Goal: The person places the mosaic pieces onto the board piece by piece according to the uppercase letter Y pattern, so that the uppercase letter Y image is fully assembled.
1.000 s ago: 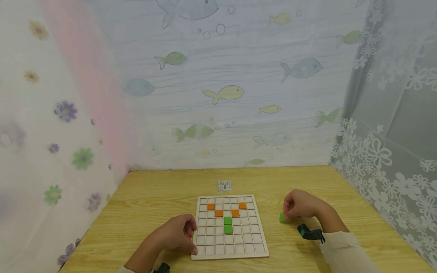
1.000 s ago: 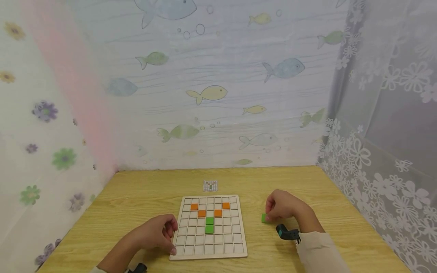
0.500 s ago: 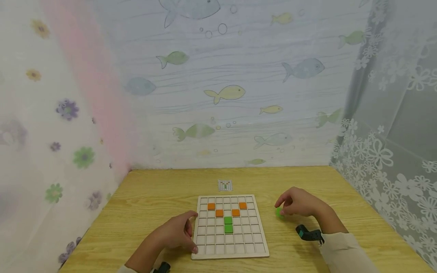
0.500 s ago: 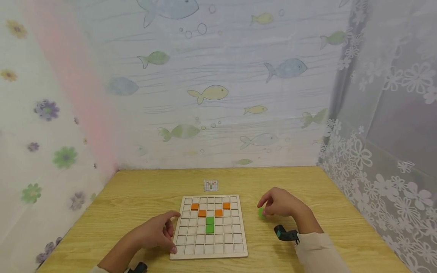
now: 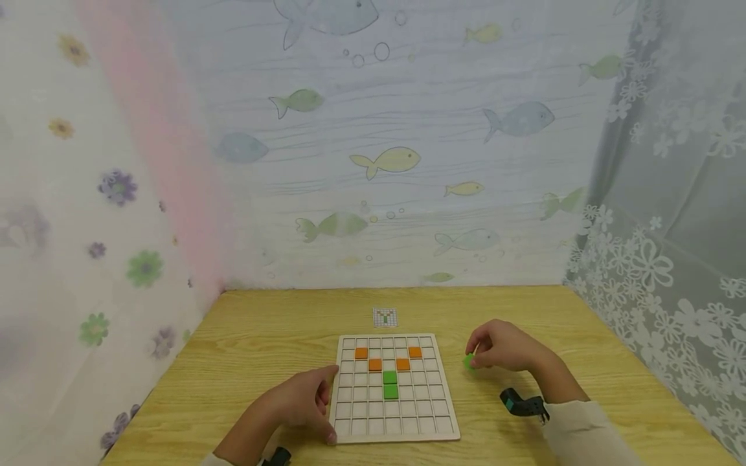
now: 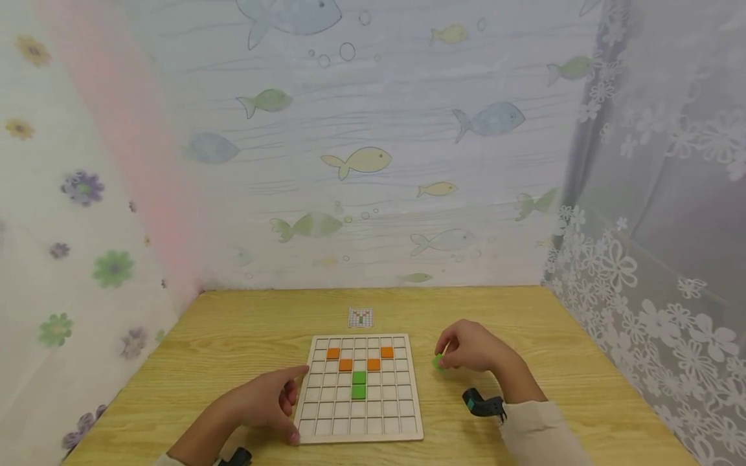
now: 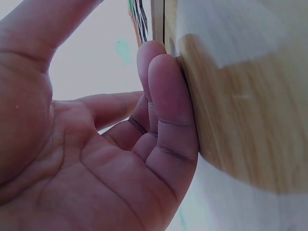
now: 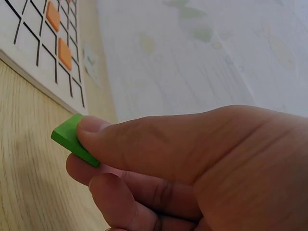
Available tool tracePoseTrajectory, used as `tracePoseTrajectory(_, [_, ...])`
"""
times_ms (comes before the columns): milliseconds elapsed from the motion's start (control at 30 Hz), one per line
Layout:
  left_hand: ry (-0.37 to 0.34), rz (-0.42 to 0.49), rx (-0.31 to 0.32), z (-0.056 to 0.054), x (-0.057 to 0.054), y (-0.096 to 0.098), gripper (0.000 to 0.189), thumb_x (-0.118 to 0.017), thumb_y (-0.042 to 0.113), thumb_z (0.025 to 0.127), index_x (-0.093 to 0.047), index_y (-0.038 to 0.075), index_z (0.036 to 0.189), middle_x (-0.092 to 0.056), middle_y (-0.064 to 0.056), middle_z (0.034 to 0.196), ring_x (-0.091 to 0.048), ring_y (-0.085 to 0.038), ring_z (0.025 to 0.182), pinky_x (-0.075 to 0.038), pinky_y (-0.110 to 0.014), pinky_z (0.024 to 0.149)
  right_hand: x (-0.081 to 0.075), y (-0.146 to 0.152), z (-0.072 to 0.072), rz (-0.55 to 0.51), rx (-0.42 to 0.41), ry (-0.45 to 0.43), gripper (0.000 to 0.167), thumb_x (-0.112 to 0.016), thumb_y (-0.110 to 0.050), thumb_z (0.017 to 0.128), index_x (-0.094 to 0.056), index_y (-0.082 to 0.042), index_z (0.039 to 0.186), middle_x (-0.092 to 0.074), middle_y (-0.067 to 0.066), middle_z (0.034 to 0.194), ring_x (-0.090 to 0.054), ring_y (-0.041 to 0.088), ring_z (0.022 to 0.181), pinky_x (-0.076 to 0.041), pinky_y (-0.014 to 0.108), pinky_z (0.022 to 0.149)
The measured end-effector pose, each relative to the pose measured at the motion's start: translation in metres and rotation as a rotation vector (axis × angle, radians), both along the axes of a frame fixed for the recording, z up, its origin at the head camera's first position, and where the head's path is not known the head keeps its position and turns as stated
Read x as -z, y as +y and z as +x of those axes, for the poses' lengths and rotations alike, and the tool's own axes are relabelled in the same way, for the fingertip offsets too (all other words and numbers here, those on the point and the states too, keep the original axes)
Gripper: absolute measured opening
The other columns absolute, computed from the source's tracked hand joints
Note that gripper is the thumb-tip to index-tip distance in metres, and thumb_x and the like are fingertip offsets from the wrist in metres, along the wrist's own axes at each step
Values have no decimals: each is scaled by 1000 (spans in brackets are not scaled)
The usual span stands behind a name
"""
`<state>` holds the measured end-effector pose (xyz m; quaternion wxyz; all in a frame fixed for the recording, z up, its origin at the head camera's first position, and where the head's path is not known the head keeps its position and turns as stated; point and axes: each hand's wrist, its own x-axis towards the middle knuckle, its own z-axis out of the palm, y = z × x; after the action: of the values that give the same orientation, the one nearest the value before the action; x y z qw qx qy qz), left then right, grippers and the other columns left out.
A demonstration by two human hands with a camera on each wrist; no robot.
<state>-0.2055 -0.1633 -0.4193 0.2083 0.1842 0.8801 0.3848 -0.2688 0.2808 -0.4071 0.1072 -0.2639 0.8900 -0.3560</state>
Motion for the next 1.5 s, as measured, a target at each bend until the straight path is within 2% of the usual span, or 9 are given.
tracePoseTrajectory(300, [5,-16,25,2,4,0,129,-104,18,58,-28,-3,160,-56,-6,90,-52,-16,77,-39,-25,63,2,-12,4,-22,23,5,11,-78,-18,94,-72,-9,97,-73,6,81,-68,30,72,-54,33,61])
tracePoseTrajectory(533, [1,-5,-8,3,5,1,124,-103,18,60,-31,-2,160,-56,-7,90,-52,-17,77,-38,-25,61,3,-21,5,-12,19,78,9,-78,-21,94,-72,-15,93,-69,-2,88,-65,20,77,-51,30,62])
tracePoseTrajectory(700, [1,-2,-14,3,5,1,123,-102,17,61,-31,-3,160,-56,-8,91,-52,-18,77,-38,-25,60,4,-28,5,-20,33,114,9,-78,-22,94,-72,-16,92,-68,-4,87,-62,17,75,-50,29,62])
tracePoseTrajectory(1067, [18,-15,-13,2,5,3,123,-103,19,60,-33,-2,159,-57,-8,90,-53,-18,76,-39,-26,59,11,-42,5,-54,47,108,7,-80,-22,93,-76,-17,92,-73,-7,85,-67,10,77,-55,28,67])
tracePoseTrajectory(1333, [11,-3,-7,0,3,1,123,-102,18,61,-33,-1,160,-58,-9,92,-54,-17,76,-40,-26,59,14,-57,7,-65,56,99,7,-81,-20,92,-75,-19,89,-72,-8,83,-67,10,76,-55,28,67])
tracePoseTrajectory(1500, [5,5,-4,-2,3,-1,122,-102,17,61,-33,0,160,-58,-9,93,-54,-18,76,-41,-26,59,16,-68,8,-80,26,89,6,-81,-21,92,-76,-19,91,-73,-8,85,-68,9,76,-56,27,69])
